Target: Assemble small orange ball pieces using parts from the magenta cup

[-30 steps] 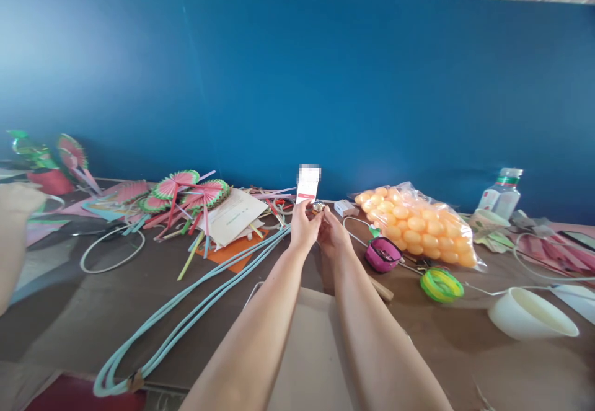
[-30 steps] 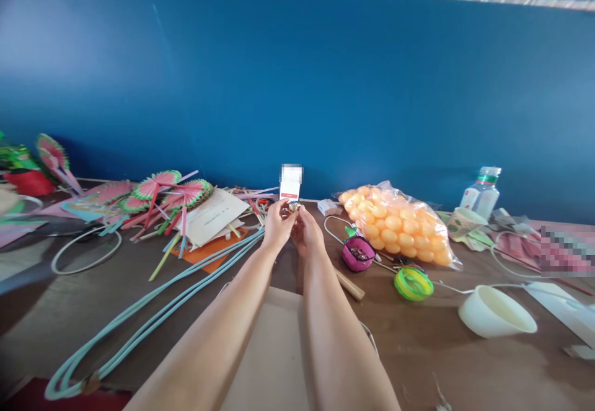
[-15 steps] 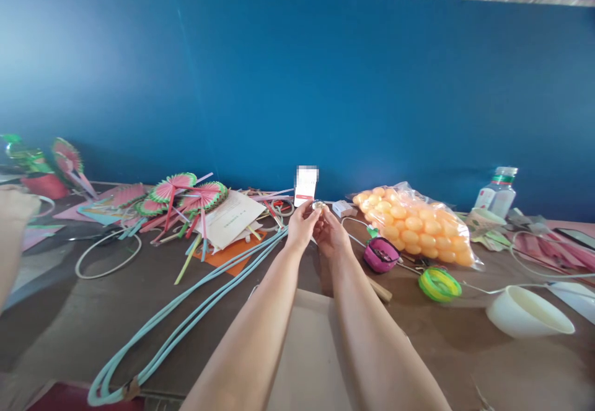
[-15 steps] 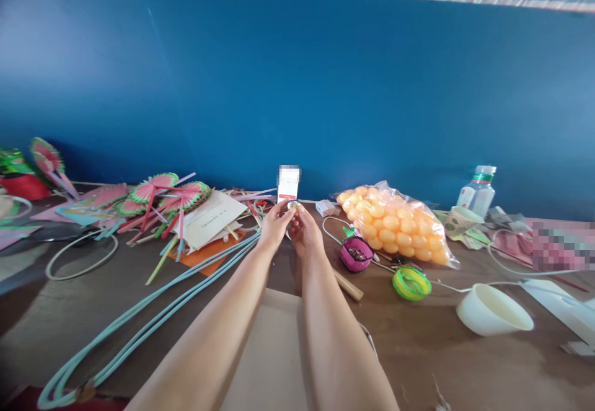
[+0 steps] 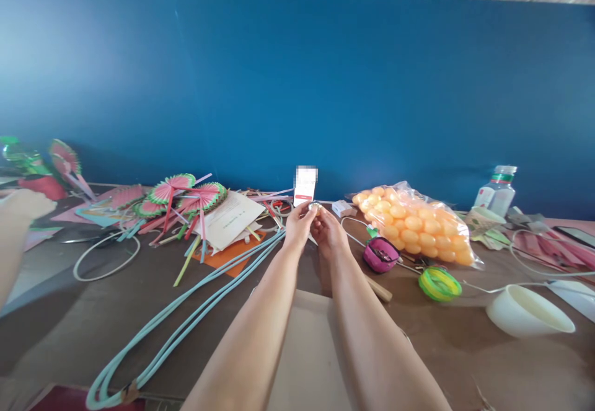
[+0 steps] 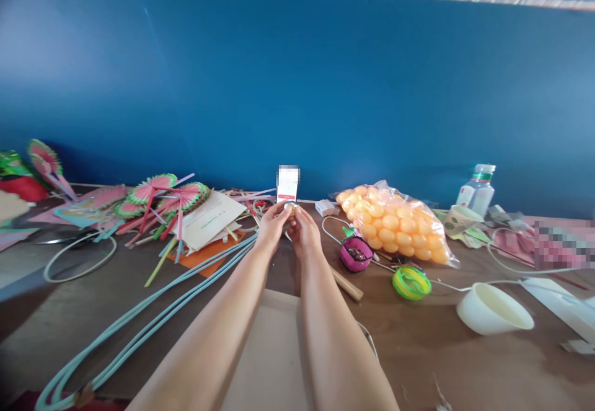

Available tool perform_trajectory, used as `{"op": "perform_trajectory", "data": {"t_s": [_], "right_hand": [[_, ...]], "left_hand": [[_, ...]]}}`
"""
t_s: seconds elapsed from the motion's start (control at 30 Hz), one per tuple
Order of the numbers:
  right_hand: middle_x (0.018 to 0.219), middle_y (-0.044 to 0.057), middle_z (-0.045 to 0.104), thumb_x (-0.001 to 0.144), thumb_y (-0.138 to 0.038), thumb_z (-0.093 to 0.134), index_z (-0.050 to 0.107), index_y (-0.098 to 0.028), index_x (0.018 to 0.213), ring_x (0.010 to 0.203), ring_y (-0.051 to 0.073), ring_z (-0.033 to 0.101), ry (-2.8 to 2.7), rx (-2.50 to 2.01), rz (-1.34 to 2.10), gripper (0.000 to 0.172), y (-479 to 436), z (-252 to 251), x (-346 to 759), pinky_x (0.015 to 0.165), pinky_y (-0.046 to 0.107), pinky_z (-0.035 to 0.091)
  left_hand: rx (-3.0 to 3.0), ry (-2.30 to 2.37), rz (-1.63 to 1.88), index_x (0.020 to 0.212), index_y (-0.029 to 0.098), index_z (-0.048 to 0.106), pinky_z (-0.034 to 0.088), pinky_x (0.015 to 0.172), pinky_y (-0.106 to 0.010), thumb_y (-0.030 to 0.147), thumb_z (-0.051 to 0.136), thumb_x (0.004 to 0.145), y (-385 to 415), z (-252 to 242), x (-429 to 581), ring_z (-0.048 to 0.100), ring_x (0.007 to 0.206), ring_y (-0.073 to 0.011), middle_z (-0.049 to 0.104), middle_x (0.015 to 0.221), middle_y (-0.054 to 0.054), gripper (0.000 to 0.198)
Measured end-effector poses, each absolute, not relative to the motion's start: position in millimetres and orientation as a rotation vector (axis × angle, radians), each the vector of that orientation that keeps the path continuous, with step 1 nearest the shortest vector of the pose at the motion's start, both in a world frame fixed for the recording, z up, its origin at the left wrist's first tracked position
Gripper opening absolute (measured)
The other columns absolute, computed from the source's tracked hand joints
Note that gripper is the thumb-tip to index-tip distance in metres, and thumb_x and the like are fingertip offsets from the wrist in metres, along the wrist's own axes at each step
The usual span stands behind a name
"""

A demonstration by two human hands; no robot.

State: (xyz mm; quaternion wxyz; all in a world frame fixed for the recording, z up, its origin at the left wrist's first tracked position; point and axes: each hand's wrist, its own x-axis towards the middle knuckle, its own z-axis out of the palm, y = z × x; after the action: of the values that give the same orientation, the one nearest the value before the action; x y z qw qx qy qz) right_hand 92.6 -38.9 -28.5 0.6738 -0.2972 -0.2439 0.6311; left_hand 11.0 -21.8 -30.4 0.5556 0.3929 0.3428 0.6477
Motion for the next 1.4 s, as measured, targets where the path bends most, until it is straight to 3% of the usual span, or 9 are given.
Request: {"op": "perform_trajectory", "data": {"t_s": [0.23,0.53,0.7,0.87,1.4], "right_hand": [[0.066,-0.005,0.062,0.065,-0.035,0.082,0.069,-0.02,0.092,0.049,0.005,0.048,-0.571,-0.697,1.415,0.034,-37.7,-30.2,92.5,0.043,0.015,0.041],[0.059,-0.007,0.057,0.061,-0.037,0.084,0.071,-0.021,0.093,0.05,0.004,0.047,-0.595,-0.726,1.377,0.038,-37.1,-31.9,91.8,0.045,0.014,0.039],[0.066,-0.005,0.062,0.063,-0.035,0.084,0.069,-0.02,0.09,0.049,0.004,0.047,-0.541,-0.693,1.404,0.034,-38.5,-28.9,91.5,0.043,0.014,0.04],[0.068,-0.004,0.062,0.07,-0.044,0.079,0.067,-0.019,0.084,0.047,0.003,0.047,-0.474,-0.634,1.448,0.031,-40.7,-25.0,92.5,0.041,0.013,0.041],[0.061,-0.006,0.057,0.066,-0.03,0.079,0.063,-0.019,0.076,0.044,0.003,0.041,-0.432,-0.584,1.397,0.022,-39.9,-24.4,91.0,0.039,0.012,0.038]], "left_hand": [[0.806,0.73,1.501,0.101,0.014,0.071,0.051,0.06,-0.023,0.039,0.084,0.063,-22.7,-28.1,11.5,0.061,0.065,-0.0111,0.068,0.084,-0.006,0.047],[0.852,0.768,1.514,0.101,0.014,0.071,0.052,0.067,-0.026,0.039,0.084,0.062,-21.3,-32.7,10.9,0.062,0.069,-0.0124,0.068,0.087,-0.006,0.048],[0.843,0.757,1.515,0.102,0.015,0.071,0.052,0.065,-0.025,0.04,0.084,0.061,-21.2,-31.5,12.0,0.062,0.069,-0.0122,0.068,0.086,-0.005,0.049],[0.831,0.727,1.476,0.104,0.015,0.071,0.05,0.062,-0.022,0.035,0.085,0.061,-25.2,-26.0,13.2,0.06,0.065,-0.0094,0.068,0.085,-0.005,0.05],[0.942,0.716,1.46,0.105,0.017,0.072,0.051,0.061,-0.023,0.034,0.083,0.064,-23.3,-32.6,13.4,0.061,0.061,-0.0095,0.069,0.088,-0.005,0.045]]}}
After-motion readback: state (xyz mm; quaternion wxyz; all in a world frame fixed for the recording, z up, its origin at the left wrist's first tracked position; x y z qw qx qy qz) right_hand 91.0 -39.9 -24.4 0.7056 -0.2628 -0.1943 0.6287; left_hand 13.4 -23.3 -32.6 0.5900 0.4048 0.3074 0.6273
